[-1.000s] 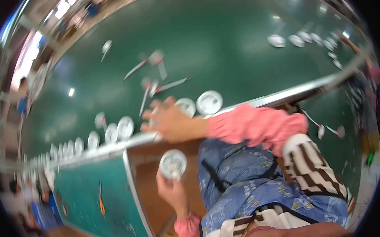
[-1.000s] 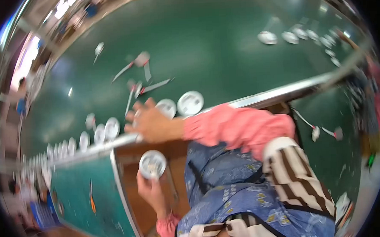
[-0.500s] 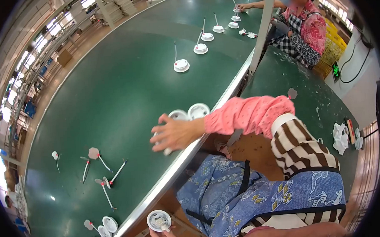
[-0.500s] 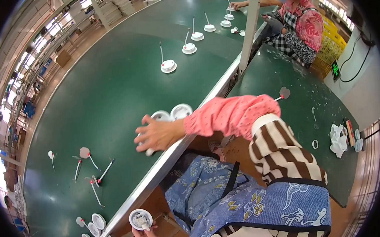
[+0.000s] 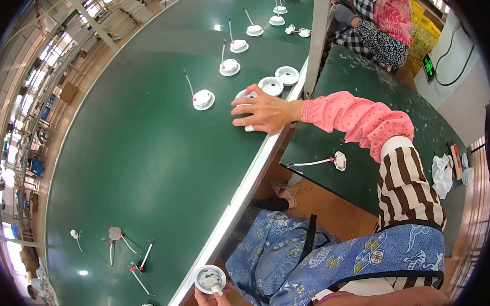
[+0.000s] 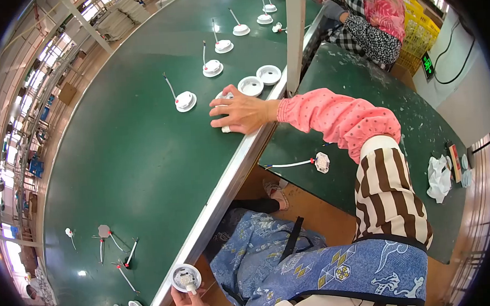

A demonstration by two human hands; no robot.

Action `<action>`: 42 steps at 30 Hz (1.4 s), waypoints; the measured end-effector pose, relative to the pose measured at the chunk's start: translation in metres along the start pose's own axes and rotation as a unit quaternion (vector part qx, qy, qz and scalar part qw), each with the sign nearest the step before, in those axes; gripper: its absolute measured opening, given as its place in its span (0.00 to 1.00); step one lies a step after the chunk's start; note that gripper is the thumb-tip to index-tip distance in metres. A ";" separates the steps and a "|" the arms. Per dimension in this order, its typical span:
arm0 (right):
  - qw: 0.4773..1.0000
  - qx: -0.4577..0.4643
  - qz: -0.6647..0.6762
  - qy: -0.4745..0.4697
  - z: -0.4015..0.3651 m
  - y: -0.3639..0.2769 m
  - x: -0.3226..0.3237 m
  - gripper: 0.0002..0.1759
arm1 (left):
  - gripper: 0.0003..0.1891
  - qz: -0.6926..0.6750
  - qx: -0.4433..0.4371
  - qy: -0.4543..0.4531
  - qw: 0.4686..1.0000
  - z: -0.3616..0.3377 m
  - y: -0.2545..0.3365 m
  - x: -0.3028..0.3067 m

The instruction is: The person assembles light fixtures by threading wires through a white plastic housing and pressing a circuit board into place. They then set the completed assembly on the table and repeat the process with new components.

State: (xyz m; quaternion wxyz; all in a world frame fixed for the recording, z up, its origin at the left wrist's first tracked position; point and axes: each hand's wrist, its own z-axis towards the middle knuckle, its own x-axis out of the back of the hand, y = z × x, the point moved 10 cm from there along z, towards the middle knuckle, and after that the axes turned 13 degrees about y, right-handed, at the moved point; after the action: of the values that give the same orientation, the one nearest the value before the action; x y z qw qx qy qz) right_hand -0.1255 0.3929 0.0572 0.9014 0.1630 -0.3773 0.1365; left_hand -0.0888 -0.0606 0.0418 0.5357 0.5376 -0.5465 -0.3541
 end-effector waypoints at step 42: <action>0.903 -0.266 0.337 0.017 0.111 -0.284 0.005 0.15 | 0.18 -0.216 -0.007 -0.024 0.976 0.006 -0.042 -0.022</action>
State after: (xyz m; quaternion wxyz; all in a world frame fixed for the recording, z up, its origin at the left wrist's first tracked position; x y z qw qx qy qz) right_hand -0.0877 0.0915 0.0799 0.8180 -0.2218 -0.4163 0.3292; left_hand -0.0892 -0.0477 -0.0037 0.4372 0.6307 -0.4280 -0.4774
